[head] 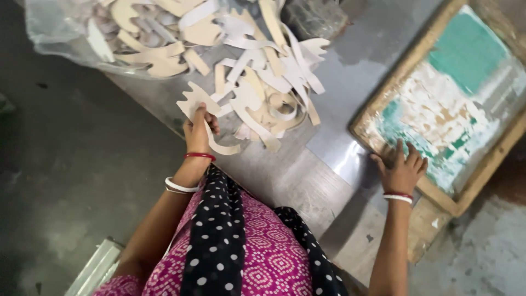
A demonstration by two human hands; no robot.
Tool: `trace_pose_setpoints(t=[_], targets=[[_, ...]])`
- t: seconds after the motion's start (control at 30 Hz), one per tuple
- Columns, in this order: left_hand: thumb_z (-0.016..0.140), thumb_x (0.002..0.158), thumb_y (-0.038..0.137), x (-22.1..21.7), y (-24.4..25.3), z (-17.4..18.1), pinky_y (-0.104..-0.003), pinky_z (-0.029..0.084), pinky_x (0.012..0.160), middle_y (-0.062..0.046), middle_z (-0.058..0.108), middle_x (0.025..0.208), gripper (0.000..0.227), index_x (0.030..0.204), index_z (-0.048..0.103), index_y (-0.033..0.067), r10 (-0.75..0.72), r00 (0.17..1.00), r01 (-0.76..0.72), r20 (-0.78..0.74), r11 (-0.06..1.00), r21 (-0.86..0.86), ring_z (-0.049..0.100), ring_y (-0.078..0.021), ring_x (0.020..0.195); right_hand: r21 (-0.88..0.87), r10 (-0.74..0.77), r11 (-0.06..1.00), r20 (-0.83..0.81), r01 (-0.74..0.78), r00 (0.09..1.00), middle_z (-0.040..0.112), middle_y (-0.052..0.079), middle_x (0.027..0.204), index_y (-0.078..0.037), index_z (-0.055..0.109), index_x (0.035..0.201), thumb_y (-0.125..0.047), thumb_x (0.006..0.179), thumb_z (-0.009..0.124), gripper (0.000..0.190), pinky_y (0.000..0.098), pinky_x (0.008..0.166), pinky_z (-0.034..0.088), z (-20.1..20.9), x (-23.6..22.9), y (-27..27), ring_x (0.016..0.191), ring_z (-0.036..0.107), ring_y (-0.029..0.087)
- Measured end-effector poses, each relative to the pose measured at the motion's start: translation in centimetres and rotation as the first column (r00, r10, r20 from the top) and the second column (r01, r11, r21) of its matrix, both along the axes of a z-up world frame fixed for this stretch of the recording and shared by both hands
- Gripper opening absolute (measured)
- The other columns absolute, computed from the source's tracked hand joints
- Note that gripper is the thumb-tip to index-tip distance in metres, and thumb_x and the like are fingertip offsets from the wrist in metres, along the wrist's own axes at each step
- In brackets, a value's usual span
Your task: The person opens a plastic bag containing light-colored wooden pieces and pours them onto a metal table. They then pick up the pieces by hand, separating them into different piles on the table surface.
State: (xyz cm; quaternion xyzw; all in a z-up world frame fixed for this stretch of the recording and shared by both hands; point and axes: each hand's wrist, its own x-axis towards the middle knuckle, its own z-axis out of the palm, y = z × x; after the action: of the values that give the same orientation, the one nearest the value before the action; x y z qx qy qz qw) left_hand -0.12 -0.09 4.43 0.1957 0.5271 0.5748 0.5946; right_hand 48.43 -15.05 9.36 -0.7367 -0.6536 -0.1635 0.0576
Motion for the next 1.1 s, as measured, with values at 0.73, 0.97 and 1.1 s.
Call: trace_pose_setpoints(t=[0.73, 0.97, 1.1], targets=[[0.052, 0.106, 0.035, -4.2, -3.0, -3.9, -0.034, 0.057, 0.056, -0.008, 0.067, 0.071, 0.039, 0.1, 0.068, 0.0002, -0.117, 0.948, 0.147, 0.295, 0.986, -0.081, 0.067, -0.0197, 0.059, -0.081, 0.348, 0.921, -0.266, -0.38, 0.899, 0.068, 0.013, 0.107, -0.015, 0.072, 0.103, -0.025, 0.081, 0.077, 0.025, 0.0485, 0.086, 0.053, -4.3, -32.4, 13.6, 0.104, 0.064, 0.036], [0.044, 0.109, 0.032, -4.4, -2.8, -5.1, -0.032, 0.058, 0.061, -0.007, 0.068, 0.076, 0.039, 0.113, 0.066, 0.0005, -0.228, 0.926, 0.258, 0.303, 0.964, -0.064, 0.069, -0.019, 0.065, 0.108, 0.144, 0.978, -0.969, -0.179, 0.202, 0.069, 0.008, 0.095, -0.001, 0.063, 0.112, -0.007, 0.096, 0.072, 0.02, 0.0296, 0.074, 0.053, -8.7, -27.6, 12.4, 0.085, 0.069, 0.016], [0.045, 0.108, 0.033, -3.6, -1.3, -6.5, -0.031, 0.053, 0.053, -0.007, 0.066, 0.071, 0.038, 0.111, 0.067, 0.0017, -0.281, 0.922, 0.318, 0.267, 0.942, -0.107, 0.064, -0.0176, 0.057, 0.229, 0.223, 0.96, -0.973, 0.16, 0.05, 0.071, 0.006, 0.108, 0.004, 0.062, 0.126, 0.0, 0.098, 0.068, 0.029, 0.0268, 0.081, 0.055, -4.5, -22.2, 8.0, 0.092, 0.068, 0.014]])
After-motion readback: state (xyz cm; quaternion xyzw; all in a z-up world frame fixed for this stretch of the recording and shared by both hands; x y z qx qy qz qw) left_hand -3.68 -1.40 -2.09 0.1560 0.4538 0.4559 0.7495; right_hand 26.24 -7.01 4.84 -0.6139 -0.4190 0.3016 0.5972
